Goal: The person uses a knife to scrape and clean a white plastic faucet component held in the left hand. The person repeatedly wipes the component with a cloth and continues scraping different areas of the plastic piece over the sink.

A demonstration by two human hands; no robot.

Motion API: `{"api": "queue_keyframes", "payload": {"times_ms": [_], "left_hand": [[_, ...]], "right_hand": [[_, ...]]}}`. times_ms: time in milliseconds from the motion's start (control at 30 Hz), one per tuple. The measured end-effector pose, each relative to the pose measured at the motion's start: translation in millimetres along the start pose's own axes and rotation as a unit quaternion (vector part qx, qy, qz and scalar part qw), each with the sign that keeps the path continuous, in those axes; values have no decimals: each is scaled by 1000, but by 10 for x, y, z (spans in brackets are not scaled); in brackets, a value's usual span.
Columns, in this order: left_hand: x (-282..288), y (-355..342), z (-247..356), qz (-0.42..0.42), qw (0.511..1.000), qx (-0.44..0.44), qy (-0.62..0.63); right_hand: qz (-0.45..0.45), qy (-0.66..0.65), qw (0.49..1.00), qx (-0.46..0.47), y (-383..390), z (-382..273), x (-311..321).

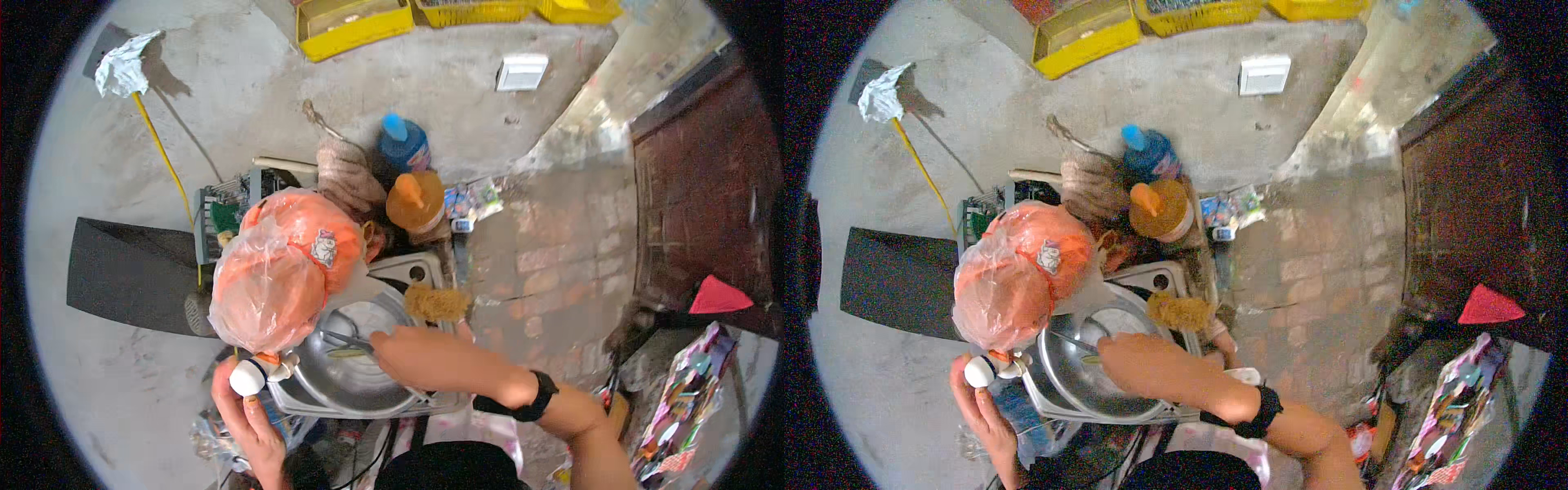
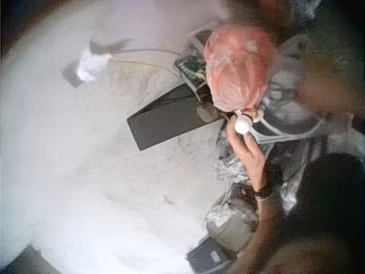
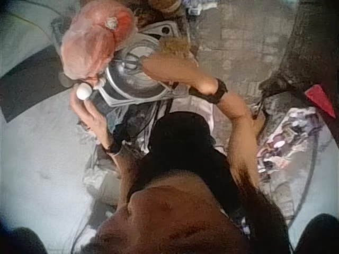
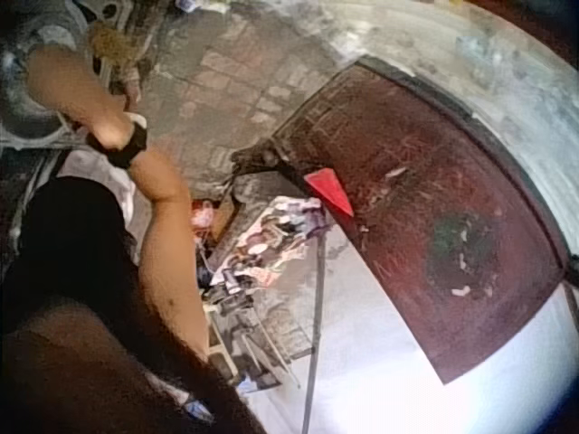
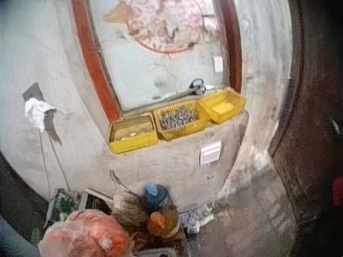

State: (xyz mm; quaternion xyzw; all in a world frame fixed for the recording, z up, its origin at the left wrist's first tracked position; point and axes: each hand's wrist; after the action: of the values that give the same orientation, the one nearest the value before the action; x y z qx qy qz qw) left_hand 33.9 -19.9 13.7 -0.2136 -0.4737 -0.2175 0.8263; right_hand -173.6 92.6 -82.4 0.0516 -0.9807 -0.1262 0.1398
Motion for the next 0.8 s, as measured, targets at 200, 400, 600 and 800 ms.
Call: {"api": "queue_keyframes", "payload": {"times_ms": [200,400,600,800], "left_hand": [[-90,1,148,-34,987,21,155],[-8,-36,196,-80,986,31,146],[358,141,-13,-133,979,16,152],[642,729,-665,-38,994,35,100]], "right_hand": [[62,-126,990,-26,405,282,-153],[111,-109,987,-48,672,165,-153],[78,-28,989,-124,773,48,-408],[32,-113,971,-208,767,31,-647]]}}
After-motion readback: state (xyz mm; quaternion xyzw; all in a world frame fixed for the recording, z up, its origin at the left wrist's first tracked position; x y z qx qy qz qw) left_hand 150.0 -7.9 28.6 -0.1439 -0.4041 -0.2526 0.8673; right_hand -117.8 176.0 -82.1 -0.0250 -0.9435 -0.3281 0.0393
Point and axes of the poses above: each hand's wrist, its own y-axis away from the middle knuckle, its own x-axis out of the back of the hand, z = x × y, and after that the axes turned 8 degrees about -y, right-handed
